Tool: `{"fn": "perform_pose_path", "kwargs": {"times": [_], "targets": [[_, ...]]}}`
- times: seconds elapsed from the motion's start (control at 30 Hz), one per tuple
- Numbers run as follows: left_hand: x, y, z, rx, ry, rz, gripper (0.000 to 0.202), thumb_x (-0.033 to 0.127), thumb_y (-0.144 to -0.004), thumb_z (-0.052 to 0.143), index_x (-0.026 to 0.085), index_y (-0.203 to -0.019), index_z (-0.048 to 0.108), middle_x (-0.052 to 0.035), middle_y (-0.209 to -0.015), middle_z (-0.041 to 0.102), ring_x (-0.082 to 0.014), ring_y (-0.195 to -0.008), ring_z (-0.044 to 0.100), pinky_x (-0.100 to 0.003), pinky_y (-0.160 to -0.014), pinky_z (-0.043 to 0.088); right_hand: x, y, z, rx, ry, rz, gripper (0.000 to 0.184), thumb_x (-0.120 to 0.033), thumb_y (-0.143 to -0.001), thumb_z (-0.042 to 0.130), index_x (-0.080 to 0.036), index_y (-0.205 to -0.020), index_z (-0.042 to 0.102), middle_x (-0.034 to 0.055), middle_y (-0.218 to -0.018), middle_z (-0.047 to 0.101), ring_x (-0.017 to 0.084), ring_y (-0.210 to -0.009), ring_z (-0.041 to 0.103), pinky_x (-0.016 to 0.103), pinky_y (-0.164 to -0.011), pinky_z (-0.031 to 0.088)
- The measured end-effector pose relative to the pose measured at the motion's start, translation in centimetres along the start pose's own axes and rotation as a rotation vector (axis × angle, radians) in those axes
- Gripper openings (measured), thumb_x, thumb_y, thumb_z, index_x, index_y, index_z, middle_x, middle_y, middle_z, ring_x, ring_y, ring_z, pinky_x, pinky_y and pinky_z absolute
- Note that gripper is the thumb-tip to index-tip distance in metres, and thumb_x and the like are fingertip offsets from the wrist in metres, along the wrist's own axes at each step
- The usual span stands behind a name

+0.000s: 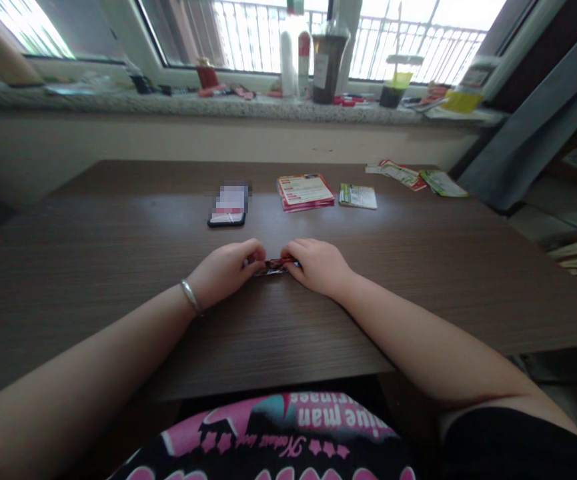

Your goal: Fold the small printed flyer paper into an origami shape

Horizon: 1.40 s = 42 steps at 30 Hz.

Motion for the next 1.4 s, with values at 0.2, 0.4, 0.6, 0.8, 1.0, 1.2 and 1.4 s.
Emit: {"fn": "perform_pose_path", "kwargs": {"times": [0.2,0.4,0.6,0.8,1.0,1.2,1.4], "targets": [[0.0,-0.2,0.5,-0.04,0.182,0.063,0.016,0.011,-0.079,0.047,0.018,-0.077,0.061,0.0006,-0.078,0.065,-0.0129,-0.075,0.057,-0.023,-0.069,0.043,-0.4,0.1,-0.1,-0.011,-0.263,-0.127,0.015,-0.025,-0.085,0.055,-0.021,-0.099,0.06,0.0055,-0.101,0.063,0.017,-0.091,0.057,0.028,-0.079,0.044],[0.5,0.1,0.4,-0.023,0.273,0.094,0.017,0.013,-0.078,0.048,0.017,-0.08,0.064,-0.0006,-0.08,0.066,-0.0125,-0.074,0.058,-0.024,-0.07,0.045,-0.2,0.0,0.2,-0.029,-0.391,-0.135,0.009,-0.024,-0.085,0.056,-0.018,-0.088,0.063,0.0045,-0.087,0.064,0.015,-0.084,0.058,0.028,-0.077,0.044],[0.9,0.2,0.1,-0.04,0.252,0.116,0.019,0.024,-0.083,0.049,0.017,-0.086,0.066,-0.0014,-0.081,0.067,-0.0132,-0.075,0.058,-0.025,-0.069,0.045,0.3,-0.1,0.2,0.01,-0.465,-0.037,0.009,-0.023,-0.083,0.056,-0.017,-0.084,0.062,0.0022,-0.079,0.063,0.013,-0.075,0.056,0.025,-0.071,0.043],[1.5,0.2,0.1,-0.014,0.119,0.204,0.018,0.029,-0.085,0.054,0.018,-0.09,0.067,-0.0035,-0.083,0.067,-0.0154,-0.079,0.058,-0.027,-0.075,0.044,1.1,-0.3,0.8,0.012,-0.5,0.097,0.008,-0.023,-0.081,0.058,-0.016,-0.081,0.063,0.0024,-0.08,0.063,0.013,-0.076,0.057,0.025,-0.072,0.043],[1.2,0.0,0.4,-0.011,0.065,0.209,0.017,0.024,-0.087,0.052,0.016,-0.089,0.067,-0.0049,-0.086,0.069,-0.0166,-0.081,0.058,-0.03,-0.079,0.044,1.1,-0.5,0.7,0.036,-0.37,0.044,0.007,-0.021,-0.081,0.057,-0.017,-0.08,0.063,0.004,-0.084,0.064,0.015,-0.082,0.056,0.029,-0.078,0.042],[1.1,-0.1,0.7,0.025,0.062,0.235,0.015,0.022,-0.085,0.054,0.017,-0.088,0.068,-0.0055,-0.095,0.07,-0.0173,-0.091,0.061,-0.032,-0.087,0.045,0.8,-0.6,0.7,0.021,-0.194,-0.043,0.007,-0.024,-0.082,0.058,-0.018,-0.083,0.062,0.0063,-0.092,0.065,0.018,-0.089,0.054,0.031,-0.08,0.039],[1.9,0.2,0.5,0.017,-0.033,0.284,0.019,0.023,-0.088,0.051,0.018,-0.09,0.069,-0.0037,-0.099,0.071,-0.0166,-0.09,0.061,-0.031,-0.086,0.046,-0.5,-0.4,0.1,0.03,0.023,-0.099,0.01,-0.025,-0.083,0.054,-0.019,-0.081,0.061,0.0055,-0.087,0.063,0.019,-0.082,0.049,0.03,-0.074,0.033]]}}
Point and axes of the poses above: each hand's wrist, its own y-axis away from the middle knuckle, its own z-axis out of the palm, x = y × z, the point moved 6 cm from there along -y, towards the middle knuckle
